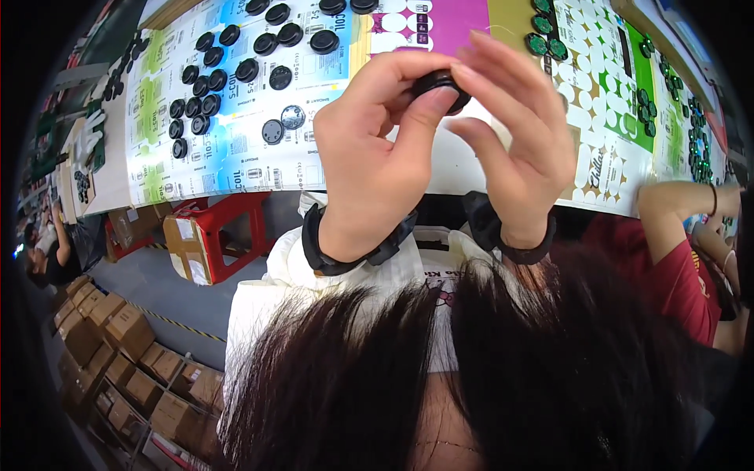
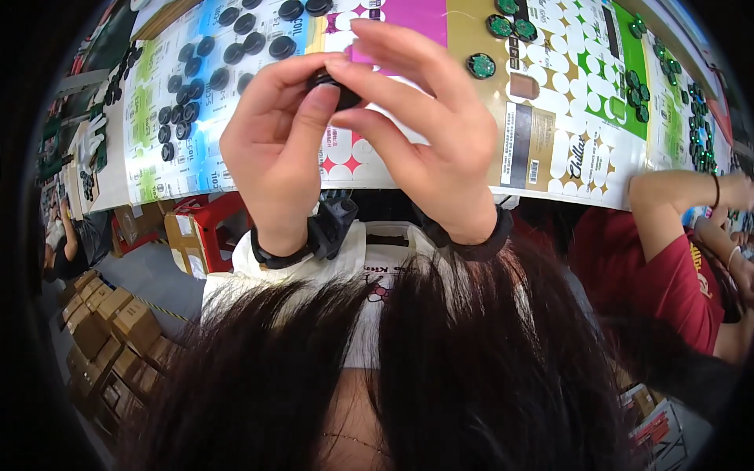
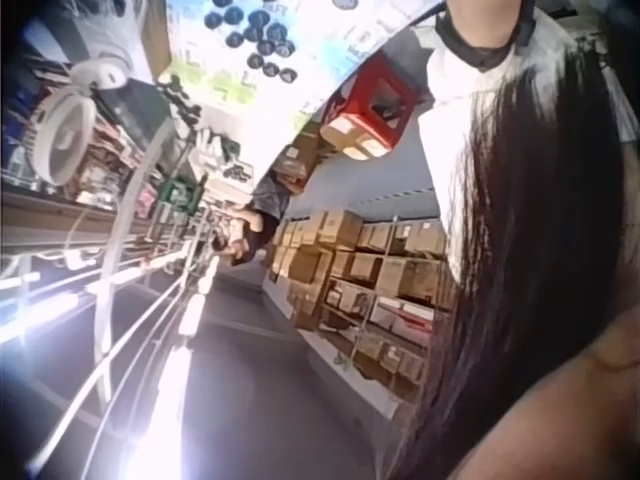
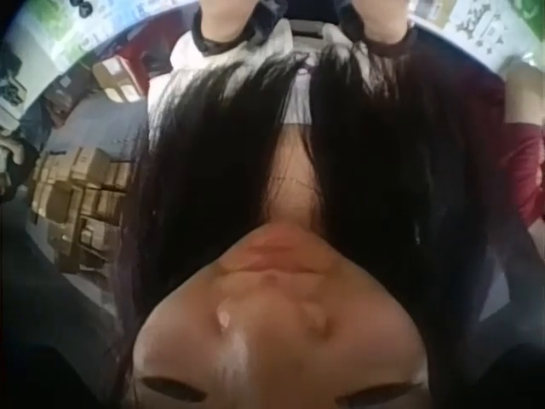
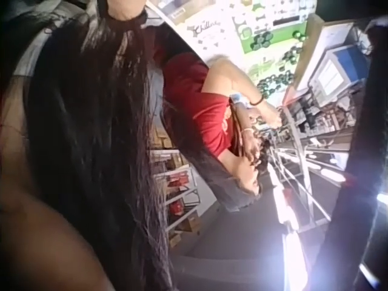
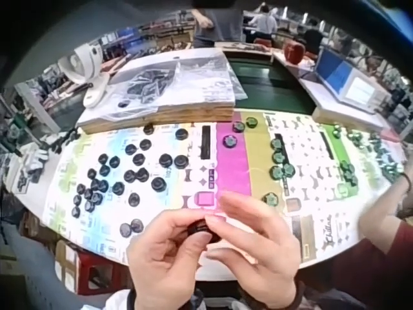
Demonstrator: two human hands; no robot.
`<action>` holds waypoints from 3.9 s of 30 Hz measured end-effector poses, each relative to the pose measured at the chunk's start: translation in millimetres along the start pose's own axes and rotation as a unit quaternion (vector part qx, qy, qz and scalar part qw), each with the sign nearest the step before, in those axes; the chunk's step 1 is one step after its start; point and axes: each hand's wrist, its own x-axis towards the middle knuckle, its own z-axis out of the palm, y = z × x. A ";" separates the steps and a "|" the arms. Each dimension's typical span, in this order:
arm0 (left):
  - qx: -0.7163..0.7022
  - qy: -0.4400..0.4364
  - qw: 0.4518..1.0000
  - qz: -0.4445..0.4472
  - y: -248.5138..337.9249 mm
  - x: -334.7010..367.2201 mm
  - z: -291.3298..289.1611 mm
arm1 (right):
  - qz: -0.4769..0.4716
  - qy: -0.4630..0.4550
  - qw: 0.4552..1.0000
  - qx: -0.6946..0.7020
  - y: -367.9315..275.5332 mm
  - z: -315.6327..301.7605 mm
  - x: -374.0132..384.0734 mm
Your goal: The person is assembling small black circular plastic components at a factory workstation.
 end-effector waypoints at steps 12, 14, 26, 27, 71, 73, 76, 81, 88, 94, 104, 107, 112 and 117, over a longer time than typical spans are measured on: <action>0.021 0.075 0.993 -0.087 -8.2 6.2 -65.4 | 0.293 -0.195 0.900 0.258 15.4 64.6 24.1; 0.060 0.115 0.989 -0.075 -18.1 7.1 -99.0 | 0.162 -0.239 0.952 0.098 25.0 82.0 33.8; 0.616 0.098 0.780 -0.044 -78.7 -14.8 -159.6 | -0.034 -0.327 0.919 -0.220 53.1 165.7 35.8; 0.632 0.078 0.768 -0.065 -67.1 -11.9 -147.6 | -0.041 -0.330 0.919 -0.210 45.5 152.7 39.4; 0.379 -0.369 0.846 -0.070 -53.1 48.9 17.3 | 0.313 0.085 0.939 0.115 2.7 -59.9 -13.3; 0.174 -0.300 0.921 -0.178 -34.3 44.4 21.3 | 0.317 0.078 0.936 0.134 -7.5 -62.8 -10.9; 0.027 -0.221 0.958 -0.180 -22.3 31.0 12.0 | 0.313 0.045 0.935 0.159 -4.1 -48.4 -9.5; -0.095 -0.216 0.951 -0.200 4.6 19.3 12.2 | 0.279 0.034 0.953 0.117 -7.2 -45.7 -9.7; -0.067 -0.184 0.969 -0.149 7.0 12.2 11.1 | 0.130 -0.021 0.989 -0.071 -10.0 -43.8 -5.2; -0.125 -0.139 0.966 -0.181 2.3 11.0 7.6 | 0.006 -0.014 0.983 -0.182 -2.1 -40.7 -0.2; -0.327 -0.186 0.891 -0.253 2.9 14.6 -4.7 | -0.029 -0.001 0.983 -0.180 -12.2 -39.2 -0.9; -0.334 -0.183 0.888 -0.259 2.1 13.7 -5.0 | -0.035 -0.012 0.984 -0.173 -11.4 -39.0 -0.9; -0.321 -0.178 0.893 -0.259 5.0 12.9 -3.0 | -0.035 -0.022 0.983 -0.180 -12.9 -42.1 -0.8; -0.232 -0.202 0.929 -0.207 0.7 11.3 -2.7 | -0.029 -0.040 0.982 -0.183 -12.8 -42.9 -0.9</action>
